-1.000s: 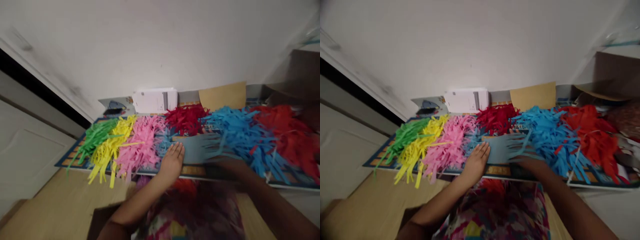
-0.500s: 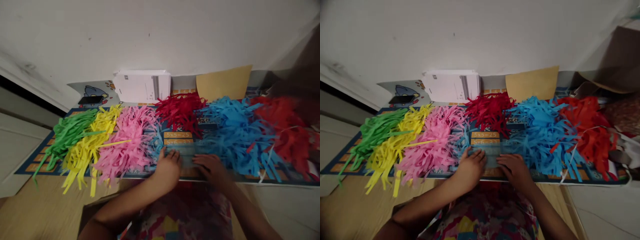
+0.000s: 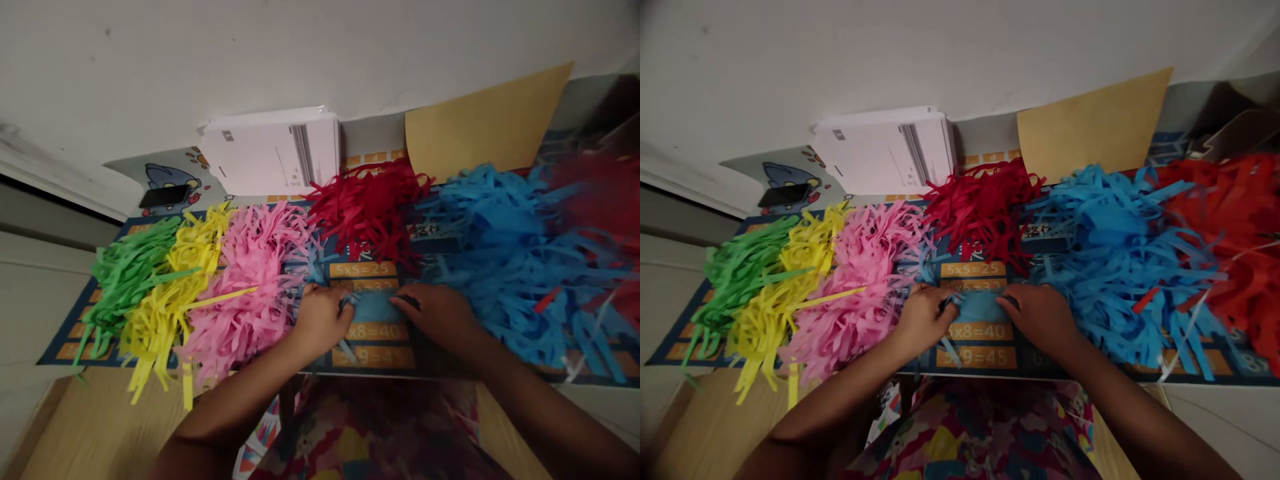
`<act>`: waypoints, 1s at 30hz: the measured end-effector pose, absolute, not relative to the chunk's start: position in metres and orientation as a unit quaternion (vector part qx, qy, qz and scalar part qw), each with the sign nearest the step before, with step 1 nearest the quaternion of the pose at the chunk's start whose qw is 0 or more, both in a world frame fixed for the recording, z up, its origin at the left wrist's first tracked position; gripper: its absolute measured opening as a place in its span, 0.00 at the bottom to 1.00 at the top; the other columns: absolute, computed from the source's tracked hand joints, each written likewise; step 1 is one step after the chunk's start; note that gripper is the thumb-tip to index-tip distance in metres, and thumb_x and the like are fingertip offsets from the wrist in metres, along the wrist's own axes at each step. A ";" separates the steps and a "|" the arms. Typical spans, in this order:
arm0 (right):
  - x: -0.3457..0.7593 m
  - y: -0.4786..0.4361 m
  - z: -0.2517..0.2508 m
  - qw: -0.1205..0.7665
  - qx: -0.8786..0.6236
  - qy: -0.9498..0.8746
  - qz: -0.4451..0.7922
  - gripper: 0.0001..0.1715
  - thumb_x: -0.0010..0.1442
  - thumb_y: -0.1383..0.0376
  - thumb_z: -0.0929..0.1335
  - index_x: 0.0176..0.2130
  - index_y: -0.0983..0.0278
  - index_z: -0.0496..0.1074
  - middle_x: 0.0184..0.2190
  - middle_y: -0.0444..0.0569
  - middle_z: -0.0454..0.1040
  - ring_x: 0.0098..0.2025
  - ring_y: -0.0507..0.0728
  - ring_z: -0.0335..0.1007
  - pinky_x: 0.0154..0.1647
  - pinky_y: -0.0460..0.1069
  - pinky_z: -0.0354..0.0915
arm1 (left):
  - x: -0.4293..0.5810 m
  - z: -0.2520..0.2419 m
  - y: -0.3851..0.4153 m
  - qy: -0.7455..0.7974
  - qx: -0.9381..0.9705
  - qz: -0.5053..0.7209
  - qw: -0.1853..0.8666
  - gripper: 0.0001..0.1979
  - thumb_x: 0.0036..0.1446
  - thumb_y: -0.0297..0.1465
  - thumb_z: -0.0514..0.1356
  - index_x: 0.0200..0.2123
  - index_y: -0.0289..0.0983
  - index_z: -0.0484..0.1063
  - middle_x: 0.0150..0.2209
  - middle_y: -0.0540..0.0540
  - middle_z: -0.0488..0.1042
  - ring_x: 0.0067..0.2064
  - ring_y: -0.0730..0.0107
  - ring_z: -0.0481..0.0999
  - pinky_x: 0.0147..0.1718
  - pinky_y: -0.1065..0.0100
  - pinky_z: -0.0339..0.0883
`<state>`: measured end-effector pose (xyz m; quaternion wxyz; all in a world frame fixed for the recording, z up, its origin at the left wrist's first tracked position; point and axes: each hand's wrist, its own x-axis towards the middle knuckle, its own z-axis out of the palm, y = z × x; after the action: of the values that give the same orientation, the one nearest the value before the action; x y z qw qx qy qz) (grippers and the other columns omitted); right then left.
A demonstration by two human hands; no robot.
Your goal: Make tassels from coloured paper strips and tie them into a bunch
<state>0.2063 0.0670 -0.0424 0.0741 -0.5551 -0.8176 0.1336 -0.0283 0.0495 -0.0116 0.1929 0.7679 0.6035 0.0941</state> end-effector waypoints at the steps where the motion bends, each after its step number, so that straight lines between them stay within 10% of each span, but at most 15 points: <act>1: 0.208 0.067 -0.044 0.086 -0.544 -0.824 0.130 0.13 0.66 0.57 0.66 0.37 0.59 0.78 0.33 0.45 0.82 0.34 0.58 0.77 0.34 0.50 0.58 | -0.029 -0.010 0.049 0.604 0.763 0.112 0.199 0.08 0.59 0.31 0.60 0.39 0.39 0.79 0.31 0.47 0.82 0.35 0.61 0.80 0.43 0.59 0.64; 10: 0.211 0.073 -0.047 0.136 -0.488 -0.852 0.134 0.17 0.69 0.56 0.64 0.36 0.59 0.79 0.33 0.45 0.82 0.34 0.56 0.76 0.37 0.53 0.56 | -0.022 -0.013 0.053 0.588 0.759 0.171 0.220 0.14 0.54 0.45 0.67 0.33 0.40 0.79 0.34 0.48 0.83 0.37 0.60 0.79 0.44 0.56 0.59; 16: 0.228 0.043 -0.037 0.153 -0.361 -0.911 0.129 0.12 0.68 0.64 0.64 0.39 0.55 0.77 0.46 0.43 0.81 0.49 0.58 0.76 0.51 0.57 0.57 | -0.021 -0.006 0.042 0.416 0.857 0.222 0.208 0.35 0.49 0.57 0.64 0.49 0.35 0.73 0.43 0.39 0.81 0.48 0.53 0.77 0.56 0.51 0.56; 22: 0.231 0.032 -0.045 0.148 -0.366 -0.896 0.202 0.16 0.70 0.66 0.60 0.43 0.55 0.76 0.44 0.42 0.81 0.42 0.56 0.78 0.49 0.57 0.62 | -0.020 -0.020 0.038 0.356 0.895 0.163 0.213 0.10 0.64 0.28 0.55 0.46 0.39 0.74 0.43 0.45 0.82 0.47 0.63 0.78 0.56 0.53 0.55; 30: 0.209 0.065 -0.033 0.098 -0.522 -0.834 0.152 0.20 0.69 0.56 0.61 0.35 0.60 0.77 0.27 0.46 0.79 0.27 0.56 0.71 0.33 0.52 0.58 | -0.022 -0.019 0.048 0.543 0.788 0.178 0.229 0.09 0.64 0.34 0.58 0.39 0.39 0.77 0.31 0.47 0.82 0.33 0.64 0.79 0.43 0.56 0.60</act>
<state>0.2093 0.0648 -0.0333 0.0980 -0.5219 -0.8336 0.1520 -0.0220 0.0483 -0.0194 0.2291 0.7881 0.5429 0.1781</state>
